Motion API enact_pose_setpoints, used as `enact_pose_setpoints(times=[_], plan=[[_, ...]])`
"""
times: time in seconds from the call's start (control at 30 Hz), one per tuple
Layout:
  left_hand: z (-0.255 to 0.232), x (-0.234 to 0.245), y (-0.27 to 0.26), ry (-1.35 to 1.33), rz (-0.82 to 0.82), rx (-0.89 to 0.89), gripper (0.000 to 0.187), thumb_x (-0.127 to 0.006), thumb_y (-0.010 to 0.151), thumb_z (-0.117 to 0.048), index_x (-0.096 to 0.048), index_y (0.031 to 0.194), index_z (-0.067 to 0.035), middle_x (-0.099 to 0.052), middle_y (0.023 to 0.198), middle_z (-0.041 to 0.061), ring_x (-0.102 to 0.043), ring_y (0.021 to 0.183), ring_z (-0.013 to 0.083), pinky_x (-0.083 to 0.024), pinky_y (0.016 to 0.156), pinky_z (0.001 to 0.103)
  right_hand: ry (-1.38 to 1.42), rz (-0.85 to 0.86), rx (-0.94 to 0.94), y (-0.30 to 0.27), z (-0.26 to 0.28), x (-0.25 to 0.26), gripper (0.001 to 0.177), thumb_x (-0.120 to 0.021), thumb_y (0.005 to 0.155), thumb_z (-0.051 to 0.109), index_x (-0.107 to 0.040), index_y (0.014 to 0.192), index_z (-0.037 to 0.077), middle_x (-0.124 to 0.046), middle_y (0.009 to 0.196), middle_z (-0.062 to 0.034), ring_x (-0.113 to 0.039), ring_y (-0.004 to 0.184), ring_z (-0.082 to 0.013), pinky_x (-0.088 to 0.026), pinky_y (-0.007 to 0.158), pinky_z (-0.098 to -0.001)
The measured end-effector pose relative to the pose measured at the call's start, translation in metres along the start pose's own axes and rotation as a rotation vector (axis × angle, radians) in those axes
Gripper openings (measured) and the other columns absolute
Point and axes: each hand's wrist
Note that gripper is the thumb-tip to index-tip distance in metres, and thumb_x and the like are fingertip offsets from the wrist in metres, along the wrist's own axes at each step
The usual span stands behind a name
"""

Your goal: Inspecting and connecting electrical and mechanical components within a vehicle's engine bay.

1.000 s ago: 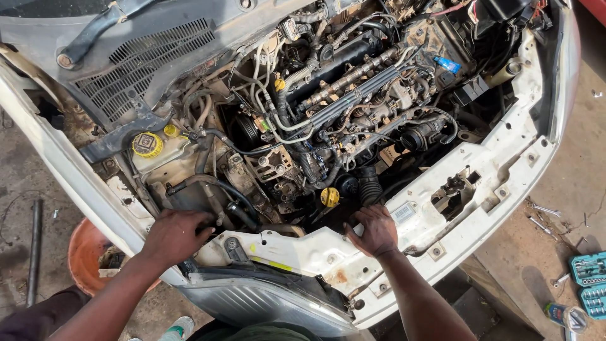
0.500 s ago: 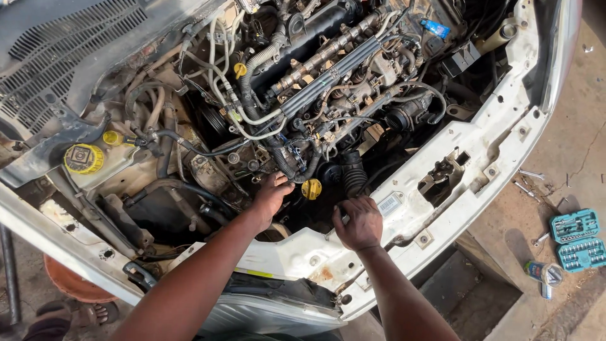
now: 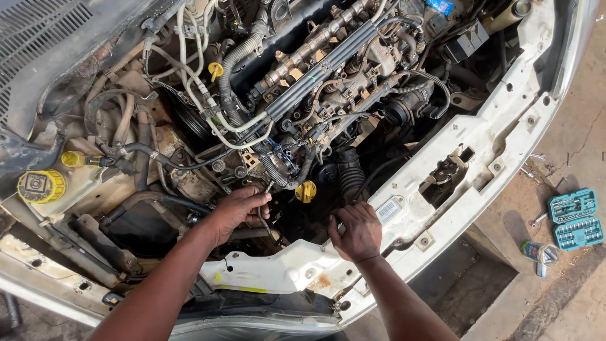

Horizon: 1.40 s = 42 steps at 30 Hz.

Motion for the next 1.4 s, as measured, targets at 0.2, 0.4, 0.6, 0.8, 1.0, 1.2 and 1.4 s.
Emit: enact_pose_setpoints(times=[0.2,0.4,0.6,0.8,1.0,1.2,1.4], plan=[[0.014,0.002,-0.029,0.338,0.078,0.087,0.048,-0.064,0.095,-0.038,-0.059,0.139,-0.02,-0.065,0.14,0.004,-0.055,0.135,0.0187,-0.039,0.113,0.039,-0.011,0.016,0.0,0.001,0.004,0.003,0.011,-0.069,0.083,0.019,-0.071,0.08,0.008,-0.069,0.078,-0.0079,-0.067,0.081,-0.0271,-0.052,0.094,-0.0407],[0.038,-0.007,-0.053,-0.027,0.232,-0.097,0.055,-0.059,0.097,-0.03,-0.046,0.15,-0.021,-0.056,0.153,0.001,-0.053,0.142,0.0201,-0.04,0.12,0.04,0.004,0.01,0.0,0.0,0.006,0.006,0.011,-0.068,0.083,0.019,-0.072,0.08,0.009,-0.069,0.077,-0.0081,-0.068,0.081,-0.0274,-0.051,0.094,-0.0412],[0.06,-0.027,-0.09,1.097,-0.074,-0.29,0.051,-0.061,0.097,-0.04,-0.057,0.143,-0.017,-0.057,0.142,0.011,-0.051,0.134,0.0283,-0.04,0.111,0.045,0.008,0.006,0.002,-0.004,0.006,0.005,0.012,-0.066,0.084,0.02,-0.072,0.08,0.01,-0.07,0.077,-0.0081,-0.068,0.08,-0.0269,-0.051,0.094,-0.0415],[0.068,-0.032,-0.093,1.411,-0.153,-0.533,0.043,-0.051,0.102,-0.047,-0.07,0.105,-0.008,-0.072,0.1,0.013,-0.067,0.102,0.0305,-0.048,0.099,0.047,0.011,-0.02,-0.029,-0.008,0.006,0.001,0.014,-0.066,0.084,0.021,-0.072,0.079,0.009,-0.069,0.077,-0.0083,-0.068,0.08,-0.0267,-0.052,0.089,-0.0397],[0.038,-0.039,-0.091,1.485,0.037,-0.441,0.055,-0.045,0.101,-0.057,-0.072,0.105,-0.009,-0.074,0.096,0.015,-0.07,0.098,0.0299,-0.049,0.098,0.049,0.0,-0.012,-0.038,-0.009,0.004,0.005,0.015,-0.067,0.084,0.022,-0.073,0.079,0.009,-0.07,0.078,-0.0085,-0.068,0.08,-0.0274,-0.051,0.088,-0.0393],[0.039,-0.039,-0.084,1.574,0.061,-0.404,0.059,-0.042,0.103,-0.059,-0.069,0.113,-0.008,-0.073,0.102,0.019,-0.071,0.097,0.0329,-0.052,0.094,0.049,-0.004,-0.032,-0.02,-0.009,0.002,0.003,0.015,-0.067,0.082,0.022,-0.072,0.08,0.007,-0.071,0.081,-0.0095,-0.068,0.084,-0.0279,-0.05,0.095,-0.041],[0.034,-0.042,-0.085,1.538,0.047,-0.369,0.061,-0.042,0.101,-0.06,-0.07,0.112,-0.007,-0.073,0.105,0.018,-0.07,0.102,0.0315,-0.053,0.097,0.047,-0.035,-0.022,-0.002,-0.009,0.001,0.004,0.015,-0.067,0.083,0.021,-0.072,0.08,0.007,-0.071,0.08,-0.0099,-0.068,0.083,-0.0288,-0.05,0.096,-0.0429]])
Point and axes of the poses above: each hand's wrist, its own y-axis towards the middle knuckle, its own x-axis out of the back of the hand, z = x × y
